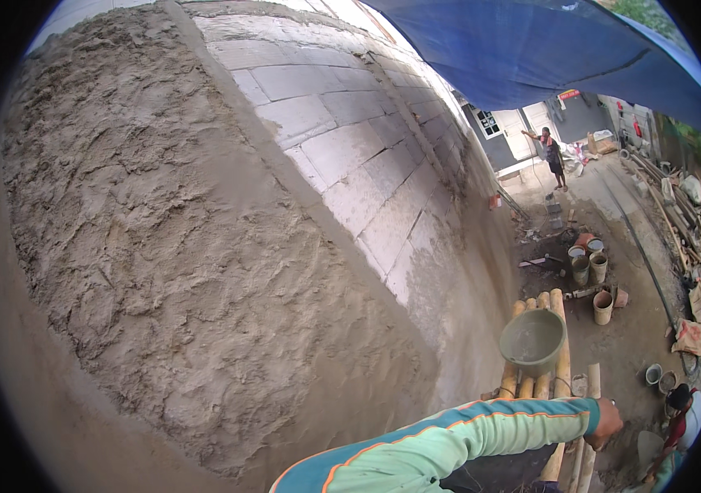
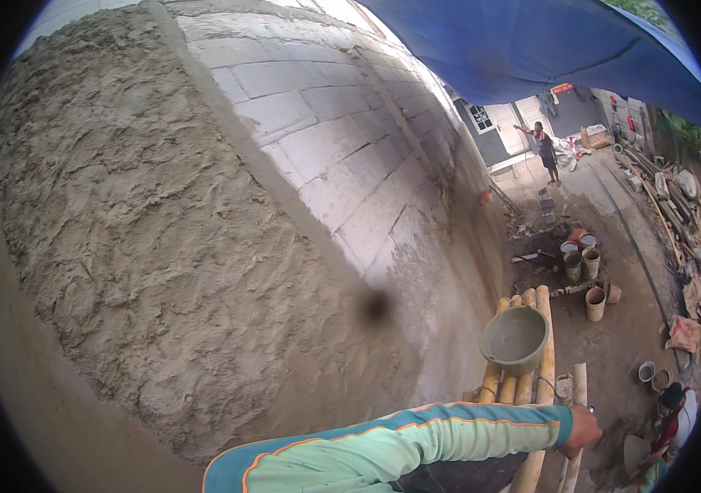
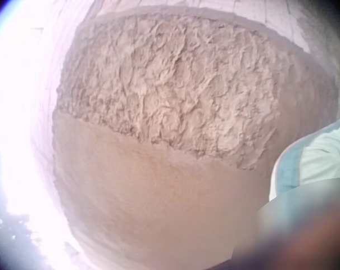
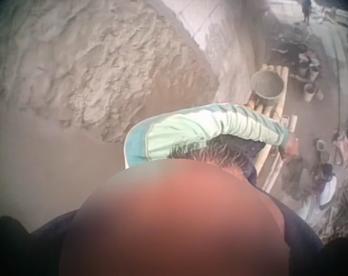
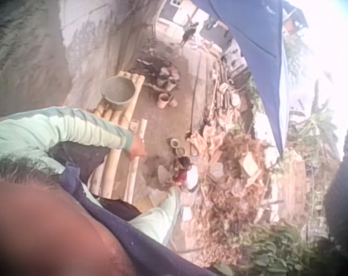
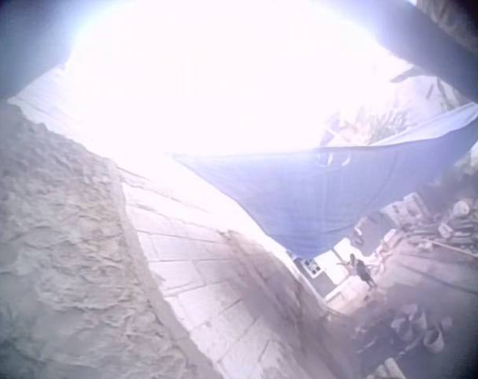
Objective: The person scoops wet cement from a bucket and applies it to a vertical wall using a trowel, smoothing the surface in repeated strokes. The person works on a bamboo scaffold, receiving additional cement from a coworker below.
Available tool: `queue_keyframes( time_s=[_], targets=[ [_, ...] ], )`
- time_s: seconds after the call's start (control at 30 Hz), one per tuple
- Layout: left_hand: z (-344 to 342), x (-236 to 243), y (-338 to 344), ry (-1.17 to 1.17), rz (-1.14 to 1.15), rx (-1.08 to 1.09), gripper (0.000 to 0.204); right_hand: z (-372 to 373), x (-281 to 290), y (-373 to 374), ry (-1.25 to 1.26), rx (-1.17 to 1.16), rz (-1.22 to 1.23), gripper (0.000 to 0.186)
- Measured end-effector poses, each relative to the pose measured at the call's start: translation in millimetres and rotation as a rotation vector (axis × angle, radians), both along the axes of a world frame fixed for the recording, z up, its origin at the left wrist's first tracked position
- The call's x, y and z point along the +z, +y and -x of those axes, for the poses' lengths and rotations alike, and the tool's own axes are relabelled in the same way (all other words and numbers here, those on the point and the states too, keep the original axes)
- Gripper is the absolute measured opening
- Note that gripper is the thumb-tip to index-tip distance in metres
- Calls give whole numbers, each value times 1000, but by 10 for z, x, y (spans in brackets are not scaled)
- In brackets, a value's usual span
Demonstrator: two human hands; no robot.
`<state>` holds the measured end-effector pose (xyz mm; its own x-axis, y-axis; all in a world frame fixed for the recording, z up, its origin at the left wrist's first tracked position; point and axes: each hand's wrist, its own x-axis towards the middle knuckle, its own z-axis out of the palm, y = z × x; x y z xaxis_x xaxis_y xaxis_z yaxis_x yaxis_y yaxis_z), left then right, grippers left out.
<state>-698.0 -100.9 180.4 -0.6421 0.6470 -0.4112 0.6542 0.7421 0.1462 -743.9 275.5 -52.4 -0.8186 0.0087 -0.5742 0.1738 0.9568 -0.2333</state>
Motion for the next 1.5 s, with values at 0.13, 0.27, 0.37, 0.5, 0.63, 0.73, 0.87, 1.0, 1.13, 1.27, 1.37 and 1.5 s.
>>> queue_keyframes(
  time_s=[0.13, 0.27, 0.37, 0.5, 0.63, 0.73, 0.87, 1.0, 1.13, 1.27, 1.37, 1.5],
  targets=[
    [-115, 128, 51, 9, 11, -46, 39, 17, -138, 343, -18, 65, -79, 42],
    [-116, 277, 199, -155, -5, -80, 51, 58, -495, 749, -136, 204, -290, 42],
    [120, 337, 309, -186, 88, -69, 63, 97, -858, 918, -326, 210, -425, 42],
    [440, 383, 300, -215, 98, 15, 71, 90, -869, 846, -513, 218, -524, 42],
    [568, 313, 172, -279, 150, 121, 75, 99, -253, 678, -504, 206, -537, 38],
    [581, 204, 170, -214, 219, 110, 68, -98, 208, 680, -357, 179, -424, 50],
    [580, 145, 224, -154, 311, 80, 63, -212, 472, 668, -325, 128, -385, 51],
    [570, 156, 286, -173, 344, 76, 72, -236, 457, 658, -241, 150, -338, 43],
    [547, 153, 318, -187, 293, 67, 70, -247, 421, 695, -183, 124, -288, 41],
    [563, 126, 321, -173, 257, 15, 63, -265, 395, 741, -173, 111, -263, 42],
    [578, 102, 314, -152, 255, 6, 62, -269, 389, 764, -155, 137, -269, 42],
    [584, 88, 299, -154, 225, 9, 62, -277, 456, 747, -163, 153, -272, 42]
  ],
)
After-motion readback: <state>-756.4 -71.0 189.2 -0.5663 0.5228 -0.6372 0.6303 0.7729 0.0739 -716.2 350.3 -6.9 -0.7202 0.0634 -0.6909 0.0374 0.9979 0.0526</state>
